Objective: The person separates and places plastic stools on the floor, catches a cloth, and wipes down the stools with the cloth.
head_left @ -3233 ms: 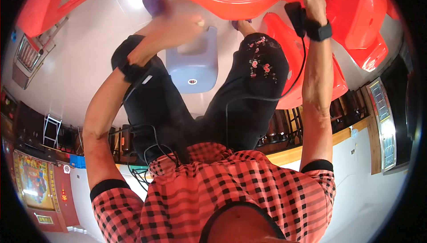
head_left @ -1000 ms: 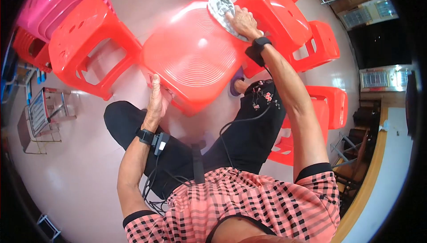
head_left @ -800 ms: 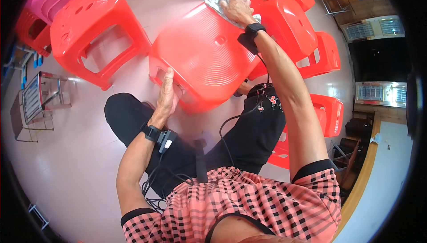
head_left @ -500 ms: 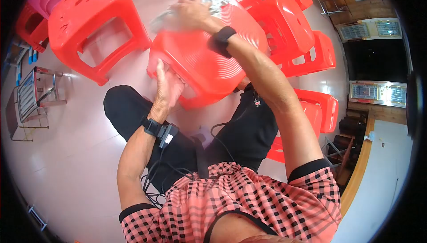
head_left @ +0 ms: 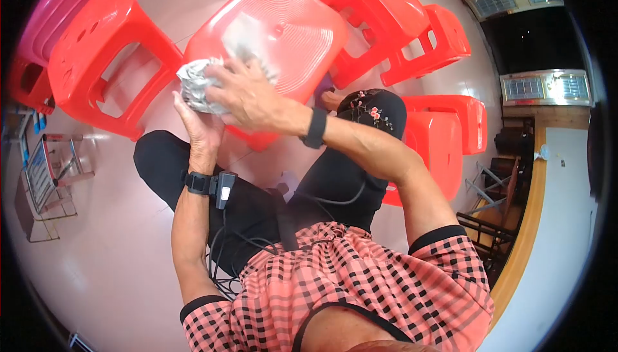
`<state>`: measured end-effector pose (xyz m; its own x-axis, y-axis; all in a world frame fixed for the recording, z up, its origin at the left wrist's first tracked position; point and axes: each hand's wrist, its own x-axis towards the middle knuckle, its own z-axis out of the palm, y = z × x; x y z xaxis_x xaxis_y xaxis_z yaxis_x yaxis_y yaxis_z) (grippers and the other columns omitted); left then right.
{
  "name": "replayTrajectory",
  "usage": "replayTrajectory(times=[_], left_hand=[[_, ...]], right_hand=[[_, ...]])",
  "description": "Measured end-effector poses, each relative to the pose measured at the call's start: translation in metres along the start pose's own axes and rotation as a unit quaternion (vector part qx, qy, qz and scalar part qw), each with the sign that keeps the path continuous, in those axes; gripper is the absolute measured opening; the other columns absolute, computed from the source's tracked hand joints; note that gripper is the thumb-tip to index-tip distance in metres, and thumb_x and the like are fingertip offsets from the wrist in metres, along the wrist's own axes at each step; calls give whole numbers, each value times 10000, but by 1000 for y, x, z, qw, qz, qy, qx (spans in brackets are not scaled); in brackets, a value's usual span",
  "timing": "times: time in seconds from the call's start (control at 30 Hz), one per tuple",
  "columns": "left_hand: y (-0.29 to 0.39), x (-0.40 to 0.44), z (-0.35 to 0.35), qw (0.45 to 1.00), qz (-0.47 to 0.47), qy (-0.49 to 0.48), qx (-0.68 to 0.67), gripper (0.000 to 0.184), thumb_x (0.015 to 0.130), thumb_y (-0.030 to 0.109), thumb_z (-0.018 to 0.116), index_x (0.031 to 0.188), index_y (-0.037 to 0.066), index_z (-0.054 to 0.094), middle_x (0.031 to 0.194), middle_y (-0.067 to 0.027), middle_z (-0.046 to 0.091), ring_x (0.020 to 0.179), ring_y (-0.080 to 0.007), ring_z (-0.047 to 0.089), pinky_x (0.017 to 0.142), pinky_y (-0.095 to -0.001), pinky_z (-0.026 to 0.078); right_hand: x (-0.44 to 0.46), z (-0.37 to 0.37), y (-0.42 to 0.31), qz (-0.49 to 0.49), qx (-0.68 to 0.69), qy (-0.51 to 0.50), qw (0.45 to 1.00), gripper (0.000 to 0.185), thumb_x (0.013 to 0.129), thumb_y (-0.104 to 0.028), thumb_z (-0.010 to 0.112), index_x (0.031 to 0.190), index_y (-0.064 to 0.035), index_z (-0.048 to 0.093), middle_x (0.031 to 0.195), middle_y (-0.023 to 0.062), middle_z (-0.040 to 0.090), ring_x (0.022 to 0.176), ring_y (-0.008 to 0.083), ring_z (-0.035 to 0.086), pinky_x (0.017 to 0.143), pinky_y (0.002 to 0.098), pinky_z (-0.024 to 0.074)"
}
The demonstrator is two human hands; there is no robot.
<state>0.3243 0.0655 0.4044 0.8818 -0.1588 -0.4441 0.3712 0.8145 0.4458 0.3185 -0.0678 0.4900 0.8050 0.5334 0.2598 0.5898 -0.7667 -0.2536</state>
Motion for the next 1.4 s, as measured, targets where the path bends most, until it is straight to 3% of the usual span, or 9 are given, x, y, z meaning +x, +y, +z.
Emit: replayTrajectory(times=[0.13,0.17,0.37,0.6,0.73,0.9,0.97,1.03,1.4], left_hand=[[8,-7,-4,992,-119,-3,-37,870,915,699,301,1367,-38,393,1334,-171,522,1220,-308,519,1044,-440,409],[6,-4,-13,985,-123,-114,-44,779,918,633,416,1276,-56,477,1272,-190,556,1153,-286,561,1010,-433,437],[-7,12,-18,995,-77,-68,-14,483,920,389,600,1234,27,542,1251,-128,598,1146,-248,568,1014,-441,440],[-9,16,-30,993,-87,-74,-18,365,942,332,580,1178,54,594,1177,-133,649,1121,-252,597,1015,-461,446],[-11,16,-30,992,-86,-90,-31,338,954,322,569,1166,59,592,1190,-131,642,1131,-251,591,1006,-465,448],[-11,14,-24,993,-84,-84,-15,331,964,328,555,1169,71,592,1198,-116,636,1124,-242,592,1001,-463,448],[-11,16,-30,991,-82,-102,-13,336,961,340,560,1169,79,594,1195,-106,637,1121,-239,591,1004,-462,445],[-10,17,-33,992,-79,-94,11,349,950,363,574,1164,89,599,1194,-97,639,1122,-239,589,1008,-461,442],[3,20,-37,992,-58,-46,106,418,937,333,528,1205,12,526,1207,-109,595,1116,-230,553,969,-397,450]], right_hand=[[-52,-24,10,-13,30,-10,999,400,619,-267,778,967,-170,608,1218,68,507,1098,295,482,805,457,376],[-62,-30,14,-13,48,-19,999,400,621,-269,776,973,-177,608,1221,68,505,1108,297,481,813,461,376],[-66,-35,74,-5,4,-20,1000,468,737,-358,734,1135,-161,586,1256,96,503,1124,330,489,826,512,419],[-17,-35,224,168,-145,4,975,561,859,-424,616,1313,-116,497,1270,191,496,1097,428,525,871,552,477],[30,-64,245,478,-39,-70,875,646,870,-532,531,1356,-108,489,1396,225,435,1280,449,419,1008,561,395],[83,-87,154,290,-119,-166,935,415,831,-271,617,1204,-91,597,1229,169,555,1121,331,535,955,423,402],[84,10,205,282,-125,-94,946,556,877,-487,510,1315,-147,544,1403,171,433,1301,458,370,949,648,388],[71,5,144,234,-83,-52,967,536,866,-498,541,1285,-165,560,1369,148,454,1234,433,426,908,661,397],[-102,-39,8,93,62,71,991,438,616,-219,813,975,-132,576,1055,74,520,1005,317,494,800,454,425]])
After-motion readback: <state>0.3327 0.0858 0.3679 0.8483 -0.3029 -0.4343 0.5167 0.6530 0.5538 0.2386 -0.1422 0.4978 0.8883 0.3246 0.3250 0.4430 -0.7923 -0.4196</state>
